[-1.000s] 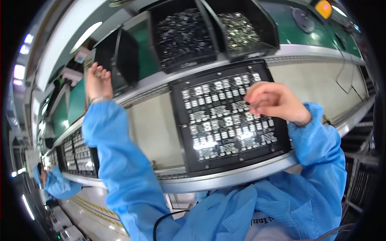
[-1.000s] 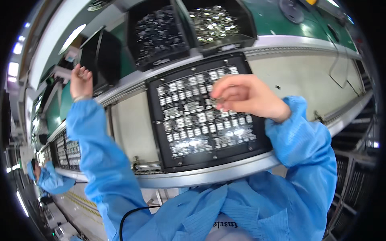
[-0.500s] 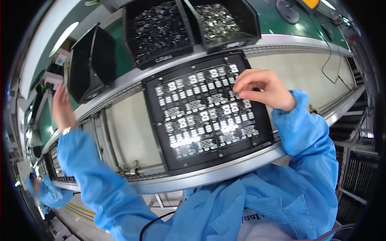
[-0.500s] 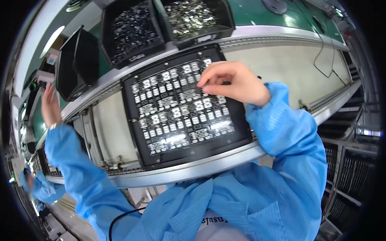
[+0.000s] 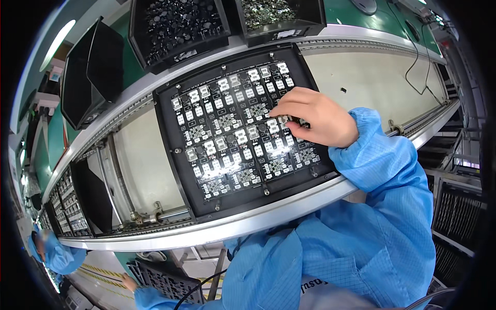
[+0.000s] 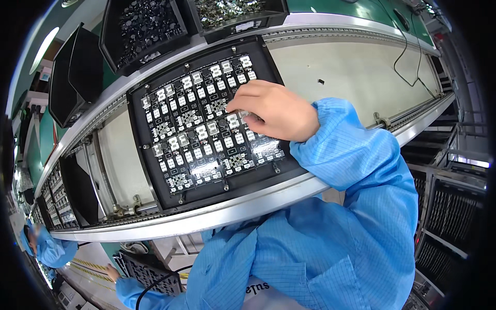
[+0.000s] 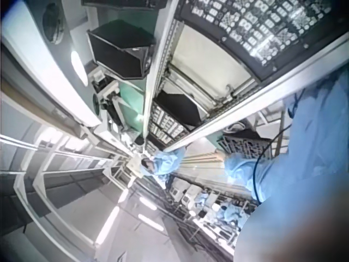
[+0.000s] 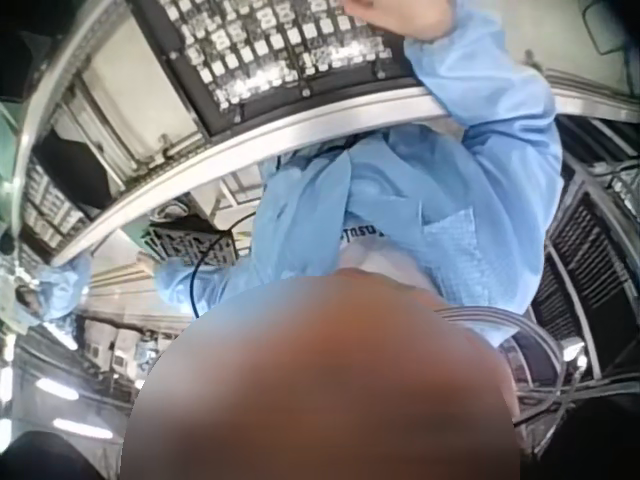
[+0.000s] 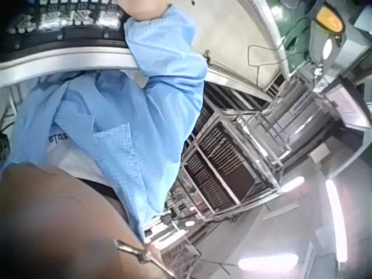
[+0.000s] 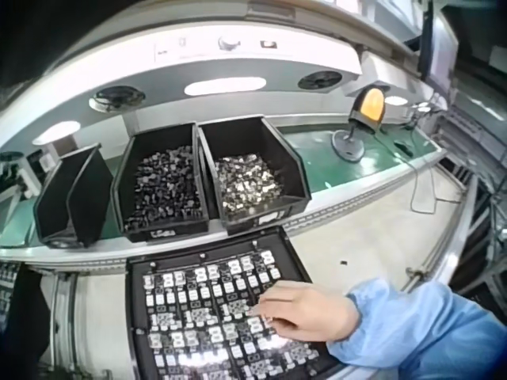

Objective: The recorder is manually assembling small electronic components into a tray on a production line.

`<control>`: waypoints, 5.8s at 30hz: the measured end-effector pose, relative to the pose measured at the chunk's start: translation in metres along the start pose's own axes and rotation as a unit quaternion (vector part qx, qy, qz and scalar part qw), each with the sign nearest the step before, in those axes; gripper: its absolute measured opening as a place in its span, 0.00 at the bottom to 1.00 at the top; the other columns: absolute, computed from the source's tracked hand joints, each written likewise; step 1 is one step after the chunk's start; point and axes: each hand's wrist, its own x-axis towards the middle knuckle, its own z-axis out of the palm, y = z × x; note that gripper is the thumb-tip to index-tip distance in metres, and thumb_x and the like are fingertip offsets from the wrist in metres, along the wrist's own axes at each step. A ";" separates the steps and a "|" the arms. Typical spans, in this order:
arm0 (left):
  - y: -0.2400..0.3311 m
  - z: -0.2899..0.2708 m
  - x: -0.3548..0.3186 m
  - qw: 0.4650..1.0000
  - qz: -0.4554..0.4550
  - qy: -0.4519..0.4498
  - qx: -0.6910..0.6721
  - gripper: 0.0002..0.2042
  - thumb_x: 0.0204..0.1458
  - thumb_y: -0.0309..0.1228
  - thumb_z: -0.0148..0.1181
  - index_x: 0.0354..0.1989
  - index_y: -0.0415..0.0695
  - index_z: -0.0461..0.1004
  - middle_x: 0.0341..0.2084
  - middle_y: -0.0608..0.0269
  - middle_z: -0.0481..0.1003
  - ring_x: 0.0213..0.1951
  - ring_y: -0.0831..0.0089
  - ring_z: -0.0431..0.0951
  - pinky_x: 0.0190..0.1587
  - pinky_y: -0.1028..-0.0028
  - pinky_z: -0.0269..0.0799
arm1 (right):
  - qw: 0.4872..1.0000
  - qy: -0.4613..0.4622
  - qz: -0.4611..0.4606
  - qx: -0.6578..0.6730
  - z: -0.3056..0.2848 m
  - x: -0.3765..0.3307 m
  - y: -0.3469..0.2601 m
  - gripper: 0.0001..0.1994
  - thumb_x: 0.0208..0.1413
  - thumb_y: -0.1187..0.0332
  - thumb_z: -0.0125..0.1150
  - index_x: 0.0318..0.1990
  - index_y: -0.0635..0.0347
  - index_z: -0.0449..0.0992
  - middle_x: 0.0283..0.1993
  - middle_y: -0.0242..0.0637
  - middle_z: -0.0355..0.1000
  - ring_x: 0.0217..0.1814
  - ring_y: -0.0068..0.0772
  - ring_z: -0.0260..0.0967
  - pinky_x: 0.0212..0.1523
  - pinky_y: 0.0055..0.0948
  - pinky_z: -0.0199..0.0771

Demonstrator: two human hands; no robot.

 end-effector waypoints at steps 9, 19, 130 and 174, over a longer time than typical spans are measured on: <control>-0.017 0.043 -0.057 0.978 0.016 -0.118 -0.172 0.25 0.61 0.45 0.39 0.49 0.32 0.71 0.45 0.42 0.73 0.48 0.52 0.72 0.52 0.65 0.65 | 1.000 0.002 0.001 -0.028 0.010 -0.004 -0.008 0.22 0.40 0.81 0.60 0.48 0.59 0.70 0.38 0.39 0.70 0.39 0.43 0.67 0.41 0.37 0.70; -0.014 0.076 -0.047 0.981 0.000 -0.032 -0.191 0.24 0.61 0.46 0.38 0.46 0.37 0.73 0.42 0.47 0.75 0.45 0.52 0.74 0.49 0.64 0.66 | 0.998 0.014 -0.011 -0.058 0.011 -0.003 -0.010 0.23 0.40 0.80 0.61 0.48 0.59 0.70 0.37 0.39 0.69 0.39 0.43 0.67 0.42 0.37 0.70; 0.835 -0.236 -0.505 0.634 0.619 0.214 -0.410 0.30 0.59 0.47 0.46 0.63 0.39 0.54 0.52 0.50 0.67 0.52 0.63 0.69 0.54 0.67 0.62 | 0.732 0.196 0.185 0.626 -0.330 -0.342 0.295 0.17 0.62 0.62 0.47 0.47 0.71 0.68 0.27 0.43 0.71 0.30 0.37 0.72 0.37 0.33 0.76; 0.746 -0.140 -0.728 0.404 0.350 -0.670 -0.515 0.26 0.59 0.43 0.44 0.62 0.38 0.57 0.60 0.54 0.60 0.59 0.60 0.60 0.63 0.61 0.53 | 0.208 0.344 0.543 -0.737 -0.619 -0.866 0.040 0.26 0.48 0.75 0.51 0.59 0.54 0.64 0.62 0.40 0.61 0.68 0.40 0.51 0.67 0.46 0.46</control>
